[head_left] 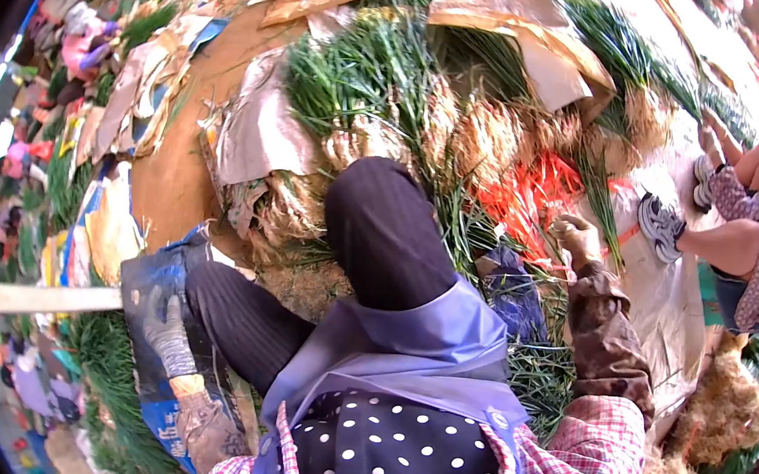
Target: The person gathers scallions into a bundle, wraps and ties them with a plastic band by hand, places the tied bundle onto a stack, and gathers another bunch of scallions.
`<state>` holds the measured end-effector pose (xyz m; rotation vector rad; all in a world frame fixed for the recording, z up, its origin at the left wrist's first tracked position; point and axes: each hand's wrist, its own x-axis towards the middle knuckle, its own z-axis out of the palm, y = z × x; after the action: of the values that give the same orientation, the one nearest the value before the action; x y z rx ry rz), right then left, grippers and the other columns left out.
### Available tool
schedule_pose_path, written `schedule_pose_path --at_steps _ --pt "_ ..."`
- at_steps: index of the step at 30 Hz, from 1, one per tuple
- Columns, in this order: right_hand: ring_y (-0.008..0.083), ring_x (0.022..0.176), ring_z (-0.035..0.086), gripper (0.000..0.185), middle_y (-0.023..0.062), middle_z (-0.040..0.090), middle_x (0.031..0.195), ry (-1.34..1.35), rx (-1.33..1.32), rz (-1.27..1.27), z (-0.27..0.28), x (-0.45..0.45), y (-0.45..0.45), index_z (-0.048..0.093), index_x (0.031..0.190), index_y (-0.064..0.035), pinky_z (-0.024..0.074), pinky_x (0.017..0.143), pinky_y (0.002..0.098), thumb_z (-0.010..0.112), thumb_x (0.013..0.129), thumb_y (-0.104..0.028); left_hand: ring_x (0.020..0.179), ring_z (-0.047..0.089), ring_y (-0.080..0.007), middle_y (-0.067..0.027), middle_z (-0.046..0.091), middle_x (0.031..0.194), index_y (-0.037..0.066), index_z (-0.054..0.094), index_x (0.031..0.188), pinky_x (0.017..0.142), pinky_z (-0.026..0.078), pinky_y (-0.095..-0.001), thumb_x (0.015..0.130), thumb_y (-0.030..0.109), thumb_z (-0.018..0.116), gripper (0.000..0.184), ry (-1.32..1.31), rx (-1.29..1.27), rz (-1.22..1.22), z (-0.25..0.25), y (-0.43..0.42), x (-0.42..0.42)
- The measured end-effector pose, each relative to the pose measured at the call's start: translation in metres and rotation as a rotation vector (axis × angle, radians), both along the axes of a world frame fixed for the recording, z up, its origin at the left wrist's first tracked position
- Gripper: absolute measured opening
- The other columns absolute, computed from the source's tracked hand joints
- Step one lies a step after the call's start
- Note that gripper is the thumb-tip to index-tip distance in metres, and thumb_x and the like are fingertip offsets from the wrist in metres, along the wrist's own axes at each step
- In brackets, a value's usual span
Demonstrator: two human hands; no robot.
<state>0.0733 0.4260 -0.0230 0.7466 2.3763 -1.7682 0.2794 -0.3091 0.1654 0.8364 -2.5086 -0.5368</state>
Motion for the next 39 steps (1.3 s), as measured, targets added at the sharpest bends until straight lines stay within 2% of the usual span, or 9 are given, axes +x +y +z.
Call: schedule_pose_path --at_steps 2,4,10,14,23,26,29,31,39 --pt "0.0154 0.08 0.062 0.024 0.006 0.068 0.09 0.093 0.245 0.052 -0.107 0.001 0.031 0.068 0.102 -0.0015 0.0493 0.07 0.0291 0.062 0.079 -0.006 0.109 0.055 -0.0253 -0.0162 0.057 0.122 -0.003 0.056 0.118 0.096 0.042 -0.0313 0.082 0.008 0.067 0.04 0.027 0.066 -0.027 0.005 -0.002 -0.007" --pt "0.018 0.082 0.062 0.021 0.0072 0.067 0.092 0.037 0.367 0.046 -0.13 0.0 0.025 0.068 0.098 -0.0019 0.0495 0.072 0.032 0.061 0.08 -0.008 0.107 0.055 -0.0234 -0.0143 0.058 0.12 -0.003 0.056 0.119 0.095 0.043 -0.0313 0.081 0.006 0.067 0.04 0.113 0.261 -0.034 0.016 0.01 -0.022" --pt "0.0333 0.094 0.063 0.036 0.0213 0.065 0.099 -0.088 0.622 -0.017 -0.134 -0.045 0.022 0.063 0.109 -0.0072 0.0492 0.082 0.0399 0.063 0.077 -0.021 0.102 0.055 -0.0197 -0.0109 0.059 0.115 -0.003 0.056 0.119 0.092 0.045 -0.0304 0.081 0.003 0.067 0.04 0.061 0.184 -0.044 0.041 0.033 -0.055" --pt "0.0358 0.092 0.063 0.033 0.0186 0.066 0.096 -0.33 0.885 0.086 -0.102 -0.087 0.004 0.066 0.101 -0.0085 0.049 0.083 0.044 0.064 0.073 -0.026 0.101 0.056 -0.0191 -0.0111 0.06 0.115 -0.005 0.056 0.118 0.092 0.044 -0.0287 0.082 0.005 0.066 0.039 0.019 0.22 -0.018 0.052 0.065 -0.064" --pt "0.0355 0.074 0.062 0.013 0.0185 0.063 0.075 -0.021 0.581 0.019 -0.136 -0.04 0.01 0.059 0.073 -0.005 0.0485 0.068 0.0422 0.063 0.073 -0.017 0.105 0.055 -0.0188 -0.0115 0.059 0.115 -0.002 0.056 0.119 0.094 0.043 -0.031 0.082 0.001 0.065 0.038 -0.033 0.153 -0.023 0.05 0.07 -0.064" --pt "0.0312 0.078 0.062 0.006 0.0176 0.062 0.08 0.082 0.467 0.052 -0.133 -0.01 0.014 0.061 0.081 -0.0049 0.048 0.072 0.0382 0.058 0.075 -0.003 0.108 0.053 -0.0194 -0.0107 0.057 0.118 -0.002 0.055 0.118 0.097 0.041 -0.0313 0.082 -0.001 0.063 0.037 0.02 0.14 -0.091 0.043 0.083 -0.077" --pt "0.0315 0.082 0.063 0.018 0.0188 0.064 0.085 0.184 0.424 -0.028 -0.116 -0.02 0.008 0.063 0.095 -0.0066 0.0486 0.075 0.038 0.058 0.078 -0.007 0.112 0.051 -0.0205 -0.0104 0.055 0.121 -0.003 0.055 0.118 0.099 0.039 -0.0314 0.082 -0.002 0.062 0.037 -0.017 0.122 -0.195 0.034 0.078 -0.085" --pt "0.0329 0.089 0.063 0.046 0.0201 0.065 0.095 -0.16 0.58 0.082 -0.128 -0.047 0.016 0.054 0.125 -0.0127 0.0496 0.078 0.0395 0.06 0.079 -0.02 0.115 0.049 -0.0218 -0.0109 0.054 0.121 -0.002 0.055 0.117 0.101 0.038 -0.0318 0.081 -0.003 0.063 0.037 -0.03 0.111 -0.207 0.029 0.075 -0.087" --pt "0.0315 0.079 0.066 0.026 0.0181 0.067 0.082 -0.219 0.59 0.123 -0.148 -0.084 0.014 0.07 0.097 -0.0062 0.0506 0.072 0.039 0.064 0.078 -0.023 0.109 0.052 -0.0173 -0.0096 0.057 0.119 -0.002 0.055 0.121 0.098 0.039 -0.0299 0.082 0.0 0.064 0.04 0.002 0.146 -0.214 0.029 0.058 -0.069"
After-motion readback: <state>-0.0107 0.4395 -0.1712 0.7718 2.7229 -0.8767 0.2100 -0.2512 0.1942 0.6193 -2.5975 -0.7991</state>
